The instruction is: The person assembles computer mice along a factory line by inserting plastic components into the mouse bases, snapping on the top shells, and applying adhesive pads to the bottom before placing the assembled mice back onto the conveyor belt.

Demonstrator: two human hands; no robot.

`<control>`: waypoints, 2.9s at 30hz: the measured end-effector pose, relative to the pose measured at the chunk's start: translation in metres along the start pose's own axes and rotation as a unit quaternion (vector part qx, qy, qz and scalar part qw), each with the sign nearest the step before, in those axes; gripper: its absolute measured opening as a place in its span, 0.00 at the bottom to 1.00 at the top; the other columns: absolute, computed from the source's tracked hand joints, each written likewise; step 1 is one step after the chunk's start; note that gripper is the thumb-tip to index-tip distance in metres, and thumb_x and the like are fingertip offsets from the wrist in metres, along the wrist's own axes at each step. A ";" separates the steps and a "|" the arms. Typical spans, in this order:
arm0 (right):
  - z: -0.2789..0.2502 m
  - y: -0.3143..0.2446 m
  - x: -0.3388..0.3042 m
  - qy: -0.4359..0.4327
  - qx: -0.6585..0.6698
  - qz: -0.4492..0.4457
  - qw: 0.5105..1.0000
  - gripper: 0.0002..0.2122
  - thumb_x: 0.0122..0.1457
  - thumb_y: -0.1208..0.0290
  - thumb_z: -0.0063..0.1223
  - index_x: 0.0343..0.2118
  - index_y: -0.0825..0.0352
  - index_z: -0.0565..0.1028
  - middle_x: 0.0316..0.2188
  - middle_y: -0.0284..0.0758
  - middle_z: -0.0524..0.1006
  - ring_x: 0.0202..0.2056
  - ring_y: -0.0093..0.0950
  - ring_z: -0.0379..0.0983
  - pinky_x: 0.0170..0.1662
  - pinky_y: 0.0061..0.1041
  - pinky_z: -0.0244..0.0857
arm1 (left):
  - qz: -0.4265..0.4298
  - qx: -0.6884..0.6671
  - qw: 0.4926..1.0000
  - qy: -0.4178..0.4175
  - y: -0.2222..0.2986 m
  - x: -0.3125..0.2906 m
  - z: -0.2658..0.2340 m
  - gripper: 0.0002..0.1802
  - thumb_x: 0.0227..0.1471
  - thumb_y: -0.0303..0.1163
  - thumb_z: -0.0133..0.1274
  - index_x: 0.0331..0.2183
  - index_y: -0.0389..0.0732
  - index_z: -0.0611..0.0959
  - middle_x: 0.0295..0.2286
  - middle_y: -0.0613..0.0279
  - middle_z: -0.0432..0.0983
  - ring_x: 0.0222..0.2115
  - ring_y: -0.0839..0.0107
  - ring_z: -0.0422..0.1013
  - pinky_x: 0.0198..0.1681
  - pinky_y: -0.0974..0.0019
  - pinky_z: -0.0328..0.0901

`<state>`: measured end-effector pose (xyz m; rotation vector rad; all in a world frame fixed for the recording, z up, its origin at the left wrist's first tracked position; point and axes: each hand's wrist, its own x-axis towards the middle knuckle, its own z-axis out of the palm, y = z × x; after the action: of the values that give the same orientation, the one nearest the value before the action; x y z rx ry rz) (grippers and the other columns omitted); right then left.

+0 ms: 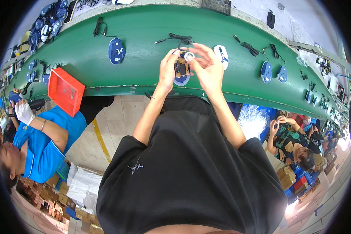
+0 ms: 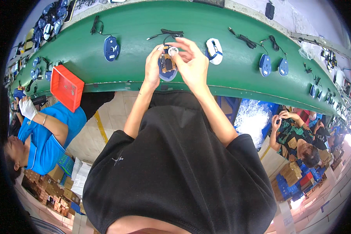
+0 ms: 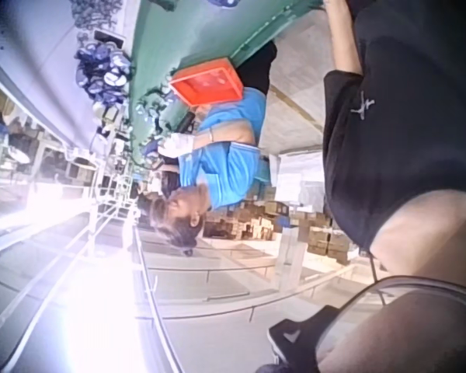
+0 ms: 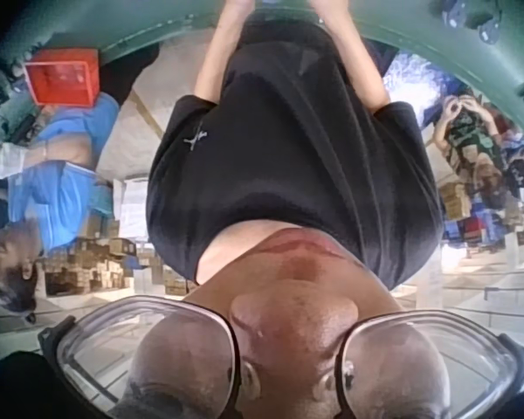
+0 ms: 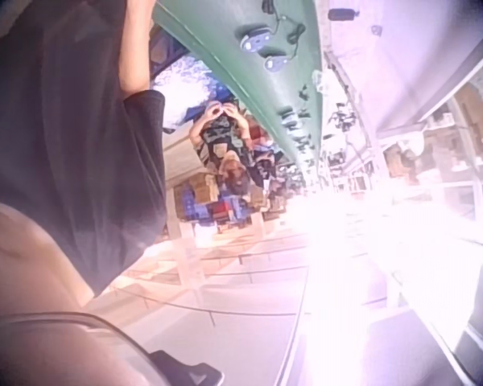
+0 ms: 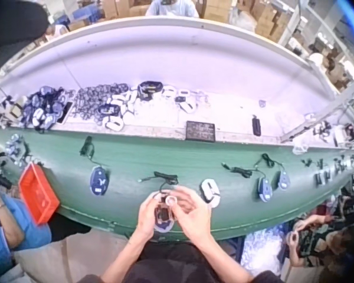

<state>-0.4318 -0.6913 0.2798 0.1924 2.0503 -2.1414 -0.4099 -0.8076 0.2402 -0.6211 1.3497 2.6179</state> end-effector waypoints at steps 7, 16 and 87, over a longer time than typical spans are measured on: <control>-0.001 0.002 -0.006 0.002 -0.110 -0.040 0.993 0.10 0.53 0.76 0.60 0.38 0.73 0.80 0.30 0.38 0.80 0.32 0.23 0.79 0.34 0.18 0.73 | 0.040 0.037 0.998 -0.013 -0.002 0.002 -0.010 0.18 0.62 0.39 0.41 0.45 0.37 0.76 0.33 0.60 0.76 0.27 0.73 0.76 0.25 0.65 0.76; 0.007 0.007 -0.010 0.015 -0.190 -0.094 0.977 0.09 0.52 0.76 0.60 0.37 0.70 0.81 0.28 0.39 0.80 0.28 0.24 0.79 0.33 0.19 0.73 | 0.077 0.113 0.990 0.029 -0.006 -0.002 -0.007 0.16 0.62 0.34 0.41 0.44 0.36 0.78 0.36 0.63 0.76 0.38 0.77 0.70 0.44 0.73 0.64; 0.010 0.030 -0.018 -0.052 -0.043 0.062 0.996 0.30 0.56 0.70 0.57 0.61 0.69 0.61 0.45 0.35 0.75 0.38 0.17 0.70 0.45 0.17 0.64 | 0.095 -0.028 0.993 0.062 0.010 0.020 -0.036 0.17 0.48 0.24 0.61 0.41 0.33 0.77 0.35 0.56 0.78 0.37 0.72 0.74 0.43 0.67 0.68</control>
<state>-0.4080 -0.7016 0.2551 0.1865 2.0125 -1.9445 -0.4205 -0.8444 0.2206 -0.7060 1.4414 2.8171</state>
